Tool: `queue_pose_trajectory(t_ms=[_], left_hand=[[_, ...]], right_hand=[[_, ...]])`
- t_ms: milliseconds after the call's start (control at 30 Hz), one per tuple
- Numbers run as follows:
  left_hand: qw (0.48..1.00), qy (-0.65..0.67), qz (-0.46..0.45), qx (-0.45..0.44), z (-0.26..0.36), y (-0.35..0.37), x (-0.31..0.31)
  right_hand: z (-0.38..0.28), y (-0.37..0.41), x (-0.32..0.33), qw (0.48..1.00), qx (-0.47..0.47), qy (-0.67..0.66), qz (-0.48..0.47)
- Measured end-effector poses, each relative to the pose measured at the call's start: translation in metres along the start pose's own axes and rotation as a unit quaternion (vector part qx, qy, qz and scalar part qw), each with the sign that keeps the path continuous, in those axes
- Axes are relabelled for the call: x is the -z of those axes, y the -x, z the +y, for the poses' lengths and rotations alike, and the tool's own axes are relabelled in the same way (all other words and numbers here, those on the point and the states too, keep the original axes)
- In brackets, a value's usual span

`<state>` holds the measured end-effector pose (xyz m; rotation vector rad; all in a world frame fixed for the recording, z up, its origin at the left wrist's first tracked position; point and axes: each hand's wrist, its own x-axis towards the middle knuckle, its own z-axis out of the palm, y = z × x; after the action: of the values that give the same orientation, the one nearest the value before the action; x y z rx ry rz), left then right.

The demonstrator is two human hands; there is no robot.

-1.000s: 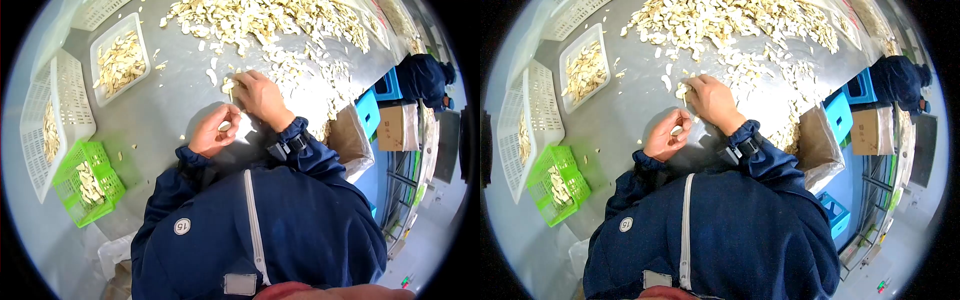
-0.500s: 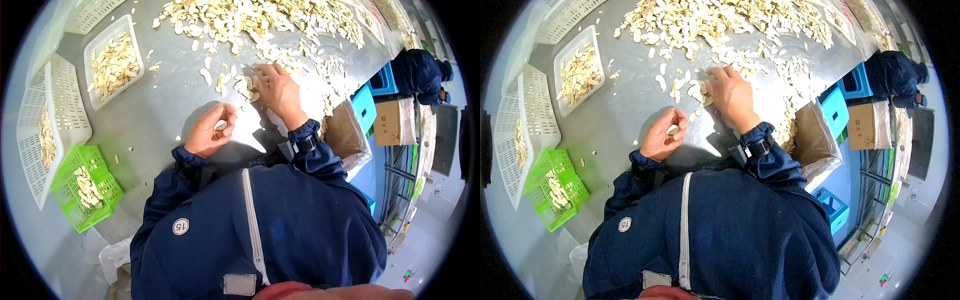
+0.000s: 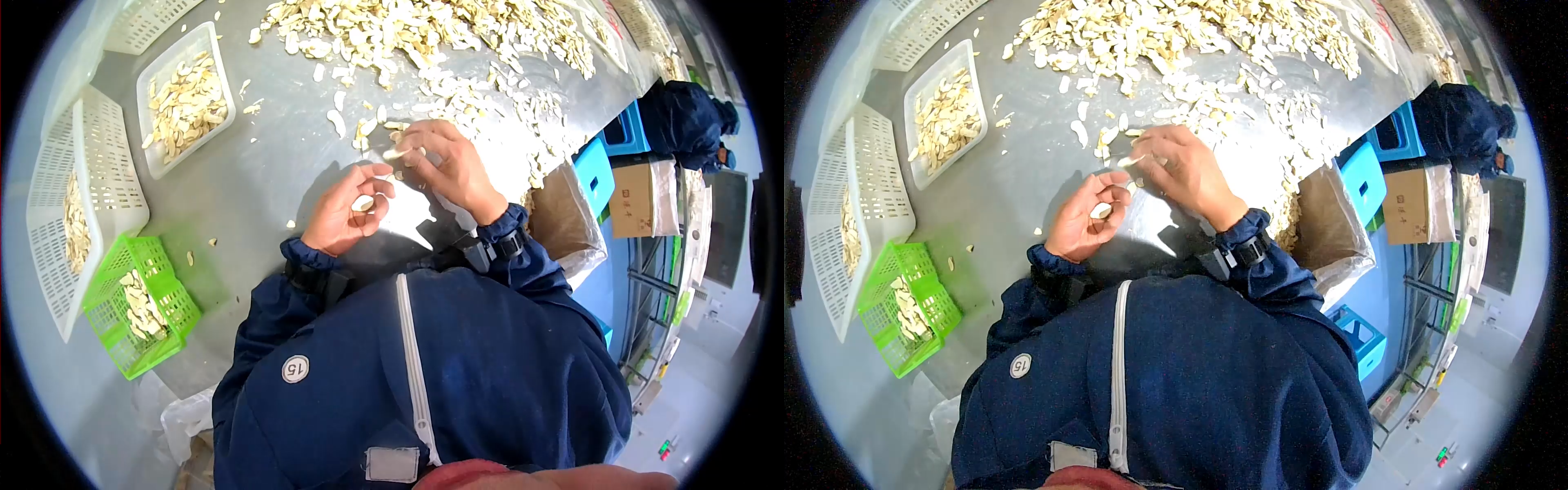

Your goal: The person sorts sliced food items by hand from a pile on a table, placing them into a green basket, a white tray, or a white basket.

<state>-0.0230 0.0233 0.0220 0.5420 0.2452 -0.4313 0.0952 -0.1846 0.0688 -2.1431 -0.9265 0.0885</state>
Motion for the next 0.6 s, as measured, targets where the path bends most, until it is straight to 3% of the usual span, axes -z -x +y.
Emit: queue_pose_trajectory(t_ms=[33,133,267,300,500,600], left_hand=[[1.000,-0.001,0.003,0.003,0.001,0.000,-0.003],[1.000,0.022,-0.003,-0.001,-0.003,-0.003,0.001],[1.000,0.016,-0.008,0.022,-0.005,-0.002,0.013],[0.999,0.021,-0.027,0.018,-0.006,-0.003,0.016],[0.999,0.041,-0.029,0.017,-0.004,-0.001,0.013],[0.999,0.034,-0.021,0.025,-0.004,-0.002,0.010]], right_hand=[[-0.005,0.001,0.002,0.995,0.014,-0.087,-0.040],[-0.012,-0.013,-0.005,0.997,0.047,-0.032,-0.052],[0.004,-0.040,-0.031,0.988,0.033,0.149,0.010],[0.008,-0.044,-0.040,0.983,0.075,0.158,0.049],[0.019,-0.037,-0.041,0.985,0.028,0.168,0.006],[0.021,-0.025,-0.032,0.984,0.011,0.173,0.027]])
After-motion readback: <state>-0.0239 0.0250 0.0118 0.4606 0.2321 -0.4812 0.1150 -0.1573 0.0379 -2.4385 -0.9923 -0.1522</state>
